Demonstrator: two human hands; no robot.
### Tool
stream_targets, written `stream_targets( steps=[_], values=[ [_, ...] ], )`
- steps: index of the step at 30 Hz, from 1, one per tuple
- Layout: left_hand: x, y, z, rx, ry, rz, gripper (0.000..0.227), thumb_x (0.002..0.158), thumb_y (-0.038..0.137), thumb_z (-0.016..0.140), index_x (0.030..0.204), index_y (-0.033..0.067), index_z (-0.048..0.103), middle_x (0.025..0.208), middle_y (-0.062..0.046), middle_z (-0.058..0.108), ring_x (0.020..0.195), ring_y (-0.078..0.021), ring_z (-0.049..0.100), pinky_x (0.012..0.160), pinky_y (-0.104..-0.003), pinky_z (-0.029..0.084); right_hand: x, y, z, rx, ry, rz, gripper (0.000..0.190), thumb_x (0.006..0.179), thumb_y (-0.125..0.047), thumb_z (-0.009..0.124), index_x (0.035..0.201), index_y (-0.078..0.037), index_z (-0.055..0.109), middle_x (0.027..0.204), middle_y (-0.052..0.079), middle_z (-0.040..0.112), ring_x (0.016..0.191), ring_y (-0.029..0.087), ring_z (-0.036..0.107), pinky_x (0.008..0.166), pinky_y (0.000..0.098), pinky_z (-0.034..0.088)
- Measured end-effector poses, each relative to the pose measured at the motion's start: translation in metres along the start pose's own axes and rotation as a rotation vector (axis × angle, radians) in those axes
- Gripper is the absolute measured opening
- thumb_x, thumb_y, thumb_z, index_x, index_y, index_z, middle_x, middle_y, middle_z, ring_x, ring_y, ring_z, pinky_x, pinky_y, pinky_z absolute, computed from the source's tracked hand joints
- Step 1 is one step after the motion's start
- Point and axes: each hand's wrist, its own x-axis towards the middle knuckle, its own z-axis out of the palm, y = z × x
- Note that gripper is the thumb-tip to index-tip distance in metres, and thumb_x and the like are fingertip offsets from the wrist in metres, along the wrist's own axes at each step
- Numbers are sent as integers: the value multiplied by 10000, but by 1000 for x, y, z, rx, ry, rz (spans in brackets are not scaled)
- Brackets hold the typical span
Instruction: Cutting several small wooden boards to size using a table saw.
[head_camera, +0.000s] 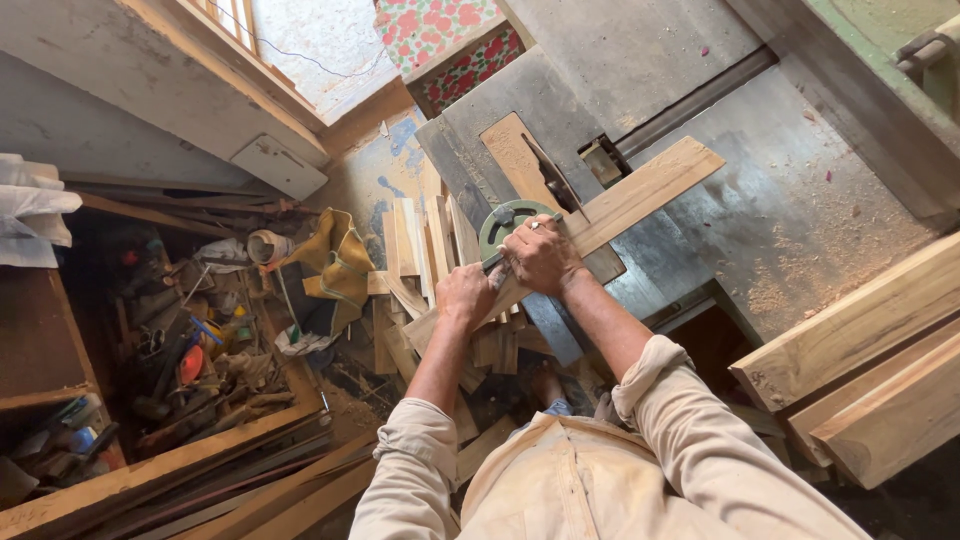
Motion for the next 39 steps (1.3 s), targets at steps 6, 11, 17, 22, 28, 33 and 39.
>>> stream_targets(
  steps=[6, 11, 17, 22, 28, 33, 39],
  values=[
    [3, -2, -3, -1, 27, 18, 636, 972, 637, 509, 938, 49, 750, 936, -219, 740, 887, -387, 731, 765, -501, 566, 3, 3, 6, 14, -5, 8, 204, 992, -242, 634, 888, -75, 687, 872, 110, 689, 950, 311, 673, 987, 419, 429],
    [1, 2, -16, -34, 11, -2, 627, 977, 640, 490, 950, 77, 766, 917, -217, 738, 881, -394, 729, 772, -507, 562, 8, 4, 8, 0, 12, -5, 199, 980, -244, 638, 884, -75, 684, 873, 114, 688, 949, 317, 671, 980, 426, 431],
    [10, -5, -11, -19, 22, 14, 634, 976, 640, 496, 940, 70, 771, 912, -214, 738, 877, -393, 725, 766, -511, 560, 12, 5, 9, 8, 13, -2, 194, 983, -236, 641, 882, -77, 684, 871, 112, 688, 943, 309, 671, 978, 424, 432],
    [14, -5, -15, -32, 27, 19, 612, 972, 625, 493, 953, 82, 773, 907, -211, 739, 867, -391, 725, 760, -514, 559, 15, 9, 14, 17, -6, 11, 197, 988, -234, 637, 880, -78, 690, 865, 106, 689, 937, 298, 671, 979, 423, 428],
    [21, -8, -18, -22, -2, 4, 624, 986, 636, 479, 968, 85, 770, 912, -215, 743, 865, -391, 730, 770, -510, 565, 20, 13, 21, 6, 8, -8, 203, 995, -238, 633, 882, -80, 693, 873, 109, 693, 948, 306, 663, 982, 426, 416],
    [26, -10, -20, -29, 19, 6, 628, 973, 645, 487, 972, 88, 777, 934, -224, 741, 895, -404, 726, 787, -511, 565, 25, 13, 21, -17, 10, -4, 203, 984, -246, 643, 873, -84, 692, 876, 109, 693, 956, 312, 662, 986, 425, 416],
    [35, -17, -15, -30, 45, 28, 621, 976, 637, 501, 964, 81, 777, 949, -223, 745, 913, -406, 726, 806, -510, 564, 32, 13, 22, 1, 46, -3, 172, 965, -234, 650, 884, -89, 697, 889, 101, 694, 977, 310, 653, 989, 423, 421]
  ],
)
